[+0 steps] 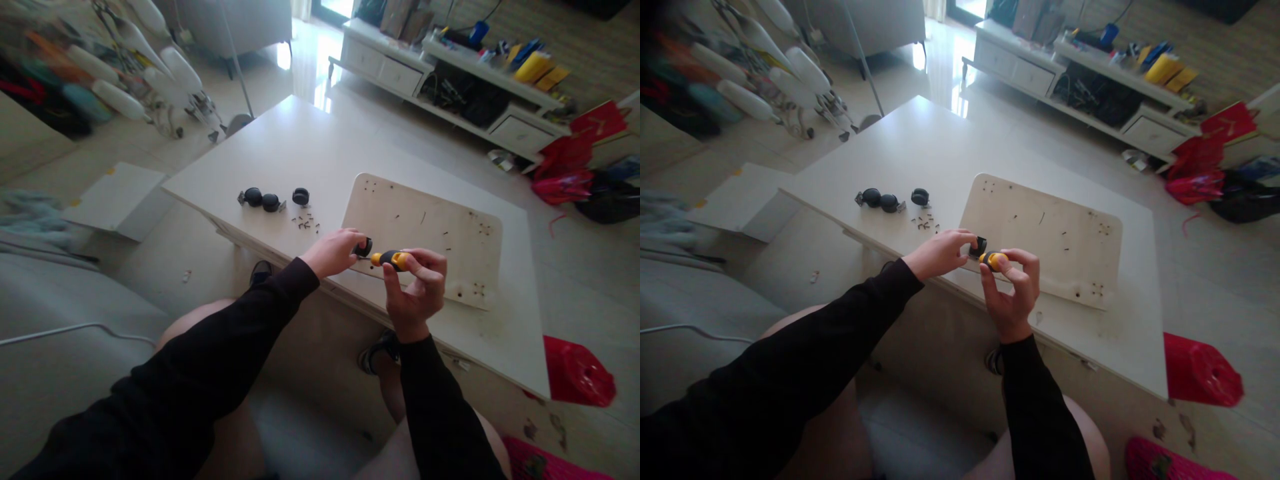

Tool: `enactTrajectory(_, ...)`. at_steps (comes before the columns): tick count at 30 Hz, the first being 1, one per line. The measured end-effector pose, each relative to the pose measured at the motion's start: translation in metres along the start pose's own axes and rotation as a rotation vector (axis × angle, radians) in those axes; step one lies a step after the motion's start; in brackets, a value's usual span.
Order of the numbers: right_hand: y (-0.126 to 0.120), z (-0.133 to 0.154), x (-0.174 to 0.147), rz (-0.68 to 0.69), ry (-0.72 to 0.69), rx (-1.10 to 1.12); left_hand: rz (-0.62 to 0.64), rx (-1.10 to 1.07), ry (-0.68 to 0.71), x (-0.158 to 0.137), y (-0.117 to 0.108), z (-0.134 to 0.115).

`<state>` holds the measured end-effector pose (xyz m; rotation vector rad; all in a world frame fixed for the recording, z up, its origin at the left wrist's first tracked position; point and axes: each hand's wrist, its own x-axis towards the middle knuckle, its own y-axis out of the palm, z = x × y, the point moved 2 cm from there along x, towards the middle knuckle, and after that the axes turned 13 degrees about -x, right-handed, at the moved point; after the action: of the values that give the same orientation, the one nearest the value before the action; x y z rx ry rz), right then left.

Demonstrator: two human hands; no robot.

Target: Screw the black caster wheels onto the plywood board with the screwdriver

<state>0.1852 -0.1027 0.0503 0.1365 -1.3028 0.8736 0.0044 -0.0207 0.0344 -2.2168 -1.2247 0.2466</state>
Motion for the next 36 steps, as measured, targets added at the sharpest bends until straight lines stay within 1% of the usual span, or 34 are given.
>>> enactTrajectory(3, 0.000, 0.003, 0.001, 0.077, -0.015, 0.109, -0.003, 0.000, 0.003, 0.000, 0.000, -0.001)
enactTrajectory(5, 0.000, 0.004, 0.002, 0.090, -0.020, 0.147, -0.004, 0.001, 0.003, 0.000, -0.001, -0.002)
enactTrajectory(10, 0.000, 0.002, 0.005, 0.031, 0.004, 0.057, 0.006, 0.008, -0.007, 0.000, -0.002, -0.003)
enactTrajectory(13, 0.002, 0.000, 0.005, 0.039, 0.027, 0.033, 0.004, 0.000, -0.015, 0.000, -0.002, -0.003)
enactTrajectory(16, 0.002, -0.001, 0.002, 0.043, 0.019, 0.039, 0.000, -0.005, -0.013, -0.001, -0.002, -0.003)
enactTrajectory(18, 0.000, 0.000, 0.003, -0.001, 0.017, 0.074, 0.002, -0.002, -0.012, -0.001, -0.002, -0.003)
enactTrajectory(20, -0.004, -0.001, 0.007, -0.073, 0.039, 0.131, 0.009, -0.001, -0.013, 0.000, -0.002, -0.003)
enactTrajectory(23, -0.011, -0.005, 0.016, -0.167, 0.085, 0.182, 0.004, -0.008, -0.009, 0.000, -0.002, -0.002)
enactTrajectory(25, -0.016, -0.010, 0.021, -0.222, 0.137, 0.169, -0.002, -0.016, -0.001, 0.000, -0.002, -0.001)
enactTrajectory(30, -0.024, -0.024, 0.022, -0.327, 0.376, 0.062, -0.014, -0.071, 0.012, 0.002, -0.001, 0.002)
enactTrajectory(33, -0.026, -0.028, 0.019, -0.326, 0.469, 0.032, -0.017, -0.084, 0.030, 0.003, -0.001, 0.003)
enactTrajectory(36, -0.026, -0.029, 0.017, -0.296, 0.520, 0.018, -0.026, -0.069, 0.047, 0.002, 0.000, 0.002)
